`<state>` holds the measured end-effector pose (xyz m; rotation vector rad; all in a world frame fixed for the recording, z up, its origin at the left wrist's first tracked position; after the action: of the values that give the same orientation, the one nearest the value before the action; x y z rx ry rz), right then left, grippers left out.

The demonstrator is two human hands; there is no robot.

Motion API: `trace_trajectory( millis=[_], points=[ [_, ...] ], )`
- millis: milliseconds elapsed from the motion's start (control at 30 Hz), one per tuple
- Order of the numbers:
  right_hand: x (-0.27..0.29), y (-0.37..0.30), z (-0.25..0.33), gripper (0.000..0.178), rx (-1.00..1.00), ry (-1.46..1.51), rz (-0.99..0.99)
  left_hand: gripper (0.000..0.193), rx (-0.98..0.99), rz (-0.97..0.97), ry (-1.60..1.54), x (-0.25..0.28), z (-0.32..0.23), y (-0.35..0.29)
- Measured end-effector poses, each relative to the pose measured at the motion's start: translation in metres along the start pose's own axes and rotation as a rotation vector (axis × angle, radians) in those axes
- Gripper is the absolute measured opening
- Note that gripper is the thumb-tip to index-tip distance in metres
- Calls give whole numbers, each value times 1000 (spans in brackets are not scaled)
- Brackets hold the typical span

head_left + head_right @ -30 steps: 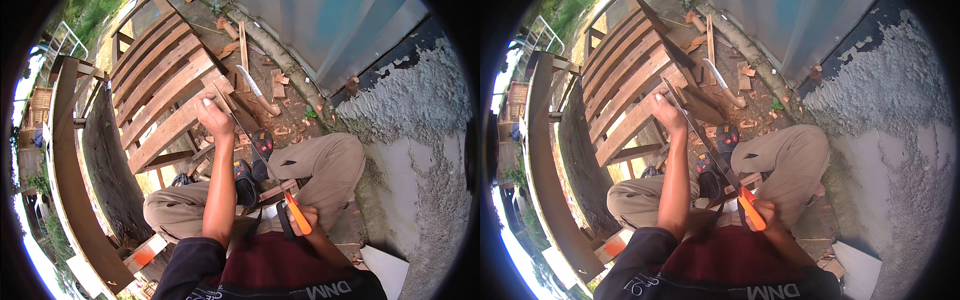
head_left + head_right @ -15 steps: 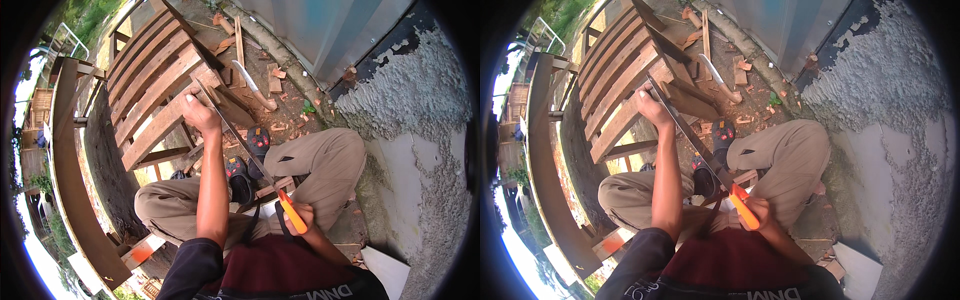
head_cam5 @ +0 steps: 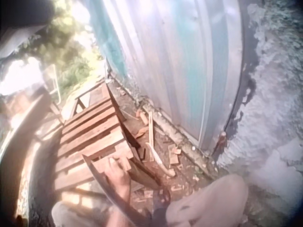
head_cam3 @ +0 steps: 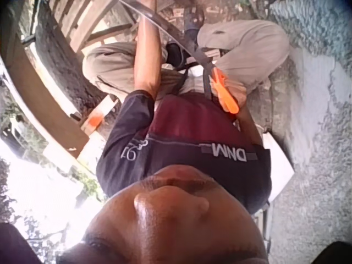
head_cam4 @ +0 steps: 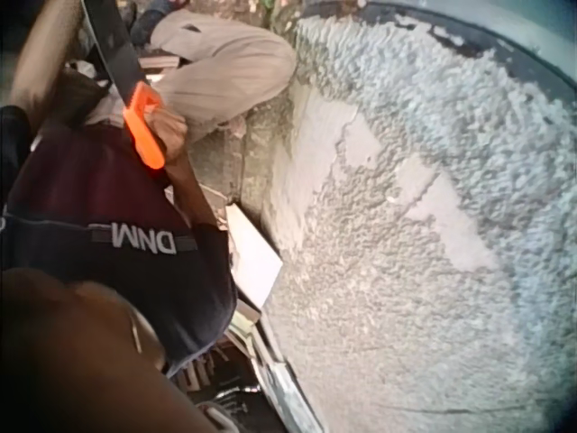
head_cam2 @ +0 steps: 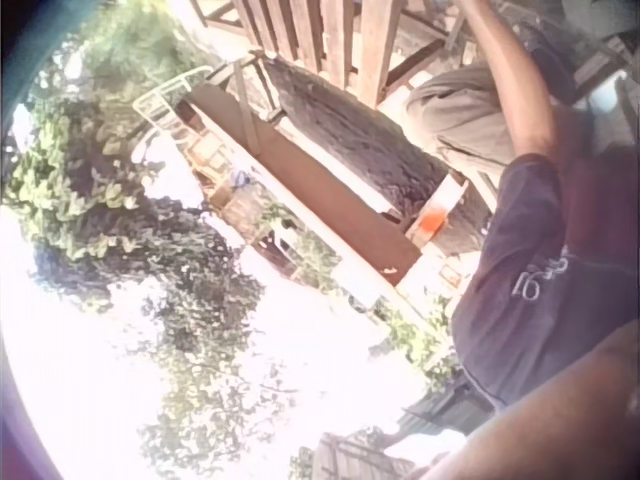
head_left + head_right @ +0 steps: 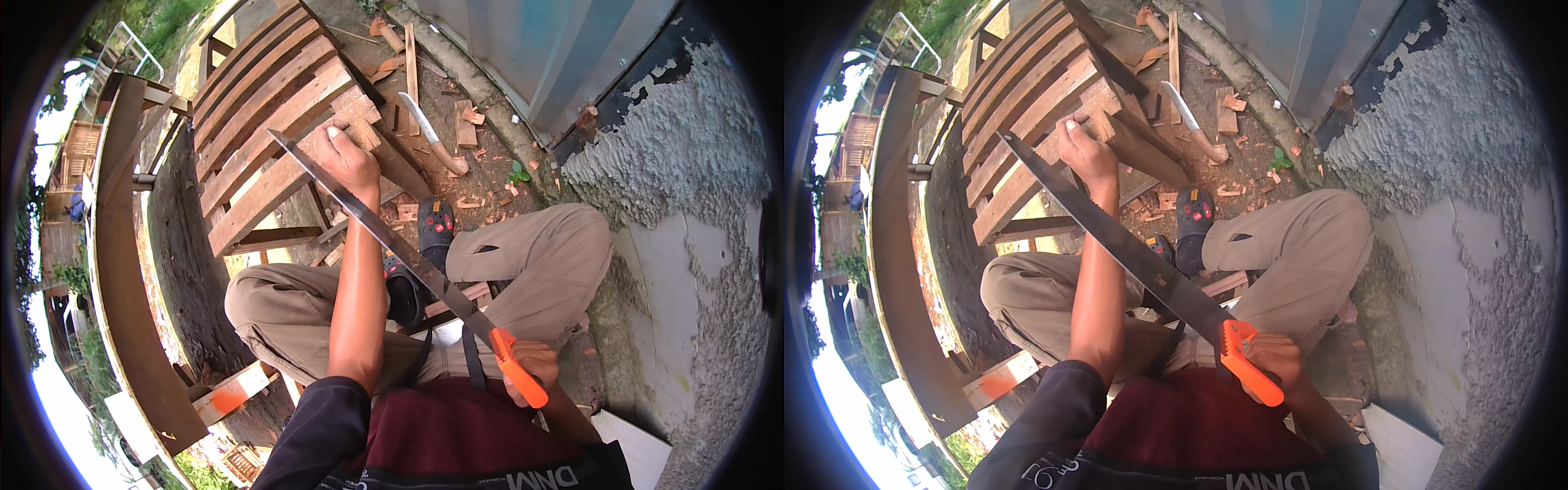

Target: The person sits on the ground and uses a hand saw to cut a wooden plank on a pallet. After cutting, they use a knife to scrape and smooth the cut edge of the wood.

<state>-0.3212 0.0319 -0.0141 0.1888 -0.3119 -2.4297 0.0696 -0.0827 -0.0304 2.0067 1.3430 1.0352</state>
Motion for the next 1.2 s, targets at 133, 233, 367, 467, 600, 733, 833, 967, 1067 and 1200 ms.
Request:
trace_trajectory(
  millis=[133, 233, 367, 467, 600, 733, 833, 967, 1067, 1200],
  points=[
    [15, 2, -27, 9, -52, -356, -164, 33, 118, -31, -44, 9, -7, -1],
    [14, 52, -70, 18, -199, -427, -259, 35, 83, -86, -37, 23, 4, -8],
    [24, 133, -151, 23, -270, -579, -316, 40, 65, -111, -83, 39, -7, -12],
    [33, 161, -213, 30, -437, -838, -246, 47, 83, -117, -156, 44, -4, -20],
    [30, 153, -268, 33, -463, -988, -173, 53, 218, -189, -298, 62, 16, -32],
    [30, 134, -309, 32, -536, -1067, -139, 56, 306, -191, -260, 76, 25, -31],
    [27, 124, -330, 28, -541, -1291, -5, 53, 319, -216, -246, 82, 33, -36],
    [37, 105, -368, 29, -680, -1460, 80, 43, 342, -161, -302, 71, 36, -39],
    [25, 103, -371, 42, -766, -1381, 208, 32, 403, -65, -321, 69, 39, -46],
    [-20, 137, -333, 49, -555, -1210, 200, 31, 510, 65, -296, 91, 22, -63]
  ],
)
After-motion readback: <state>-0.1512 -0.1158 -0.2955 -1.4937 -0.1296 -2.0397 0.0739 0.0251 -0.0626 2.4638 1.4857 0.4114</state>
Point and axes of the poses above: each hand's wrist, its own y-axis towards the middle knuckle, its own x-axis out of the back of the hand, z = x × y, the point moved 7 cm from there along y, towards the middle knuckle, and after that the axes turned 9 degrees about -x, right-handed, at the moved point
